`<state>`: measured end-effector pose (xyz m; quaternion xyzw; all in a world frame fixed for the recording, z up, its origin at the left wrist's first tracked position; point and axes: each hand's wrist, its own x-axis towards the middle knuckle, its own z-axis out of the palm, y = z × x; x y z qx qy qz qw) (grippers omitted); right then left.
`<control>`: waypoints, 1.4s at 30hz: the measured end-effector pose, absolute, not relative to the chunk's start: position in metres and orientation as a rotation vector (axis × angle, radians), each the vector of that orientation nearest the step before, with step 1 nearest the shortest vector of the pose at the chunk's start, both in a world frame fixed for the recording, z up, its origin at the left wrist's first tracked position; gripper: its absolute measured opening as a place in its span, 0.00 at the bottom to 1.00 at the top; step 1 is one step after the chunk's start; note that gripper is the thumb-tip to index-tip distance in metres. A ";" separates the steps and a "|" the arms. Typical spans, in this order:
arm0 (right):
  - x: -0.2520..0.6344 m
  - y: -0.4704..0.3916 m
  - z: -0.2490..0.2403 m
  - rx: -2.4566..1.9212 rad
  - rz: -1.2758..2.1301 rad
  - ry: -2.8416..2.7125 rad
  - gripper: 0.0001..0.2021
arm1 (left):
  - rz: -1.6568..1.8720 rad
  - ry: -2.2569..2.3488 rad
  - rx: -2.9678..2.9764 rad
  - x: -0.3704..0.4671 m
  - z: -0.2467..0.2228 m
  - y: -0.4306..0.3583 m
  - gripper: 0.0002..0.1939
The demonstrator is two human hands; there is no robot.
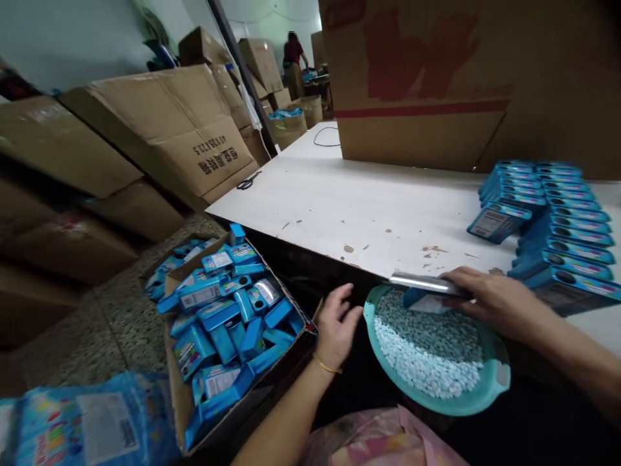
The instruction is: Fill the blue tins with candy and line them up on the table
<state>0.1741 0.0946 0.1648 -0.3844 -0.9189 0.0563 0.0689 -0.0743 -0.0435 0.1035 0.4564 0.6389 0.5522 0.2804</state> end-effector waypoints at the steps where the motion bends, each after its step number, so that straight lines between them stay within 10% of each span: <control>1: 0.183 0.108 0.169 -1.213 0.066 -2.746 0.14 | 1.488 1.881 1.249 -0.101 0.106 -0.052 0.18; 8: 0.222 0.204 0.176 -1.646 -0.400 -2.653 0.11 | 0.362 2.355 1.427 -0.236 0.082 -0.071 0.26; 17: 0.212 0.188 0.168 -1.659 -0.304 -2.447 0.16 | 0.556 2.338 1.291 -0.253 0.099 -0.082 0.19; 23: 0.168 0.097 0.137 -1.293 0.961 -2.196 0.14 | 1.371 1.676 0.665 -0.211 0.143 -0.098 0.26; 29: 0.102 0.004 0.114 -1.034 1.913 -1.513 0.19 | 1.357 1.215 0.356 -0.112 0.089 -0.071 0.23; 42: 0.180 0.003 0.078 -1.331 1.252 -2.195 0.17 | 0.903 1.226 0.777 -0.048 0.059 -0.045 0.21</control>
